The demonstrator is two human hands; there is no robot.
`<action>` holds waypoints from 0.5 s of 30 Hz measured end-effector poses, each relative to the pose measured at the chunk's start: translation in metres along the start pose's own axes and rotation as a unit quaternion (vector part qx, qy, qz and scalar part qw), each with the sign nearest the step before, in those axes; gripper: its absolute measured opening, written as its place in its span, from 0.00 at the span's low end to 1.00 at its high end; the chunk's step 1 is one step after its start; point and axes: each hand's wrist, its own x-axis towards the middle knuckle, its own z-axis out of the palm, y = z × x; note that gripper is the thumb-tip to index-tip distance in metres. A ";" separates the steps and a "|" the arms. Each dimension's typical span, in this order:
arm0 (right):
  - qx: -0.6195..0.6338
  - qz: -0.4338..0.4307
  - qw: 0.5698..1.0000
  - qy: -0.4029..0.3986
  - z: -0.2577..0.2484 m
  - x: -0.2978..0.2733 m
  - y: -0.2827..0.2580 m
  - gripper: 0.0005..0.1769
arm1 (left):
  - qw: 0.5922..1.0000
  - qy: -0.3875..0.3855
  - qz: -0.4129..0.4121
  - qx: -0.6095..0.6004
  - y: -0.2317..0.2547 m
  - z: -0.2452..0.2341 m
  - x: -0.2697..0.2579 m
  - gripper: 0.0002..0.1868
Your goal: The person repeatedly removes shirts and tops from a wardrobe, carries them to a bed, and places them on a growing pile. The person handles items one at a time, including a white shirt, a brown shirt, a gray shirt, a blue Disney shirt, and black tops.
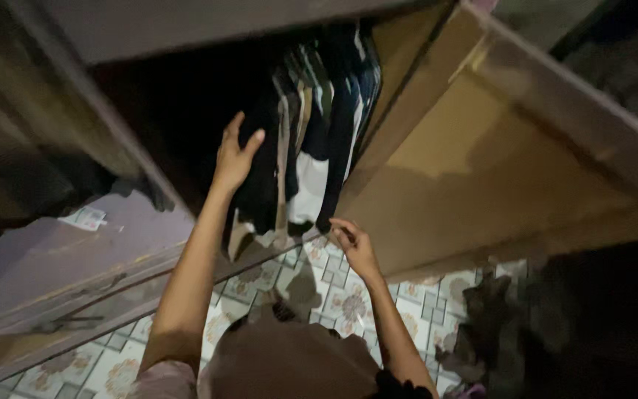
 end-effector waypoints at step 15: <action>0.006 -0.107 0.983 -0.148 -0.015 0.170 0.049 0.15 | 0.965 0.242 -0.044 0.096 -0.046 0.037 0.120 0.25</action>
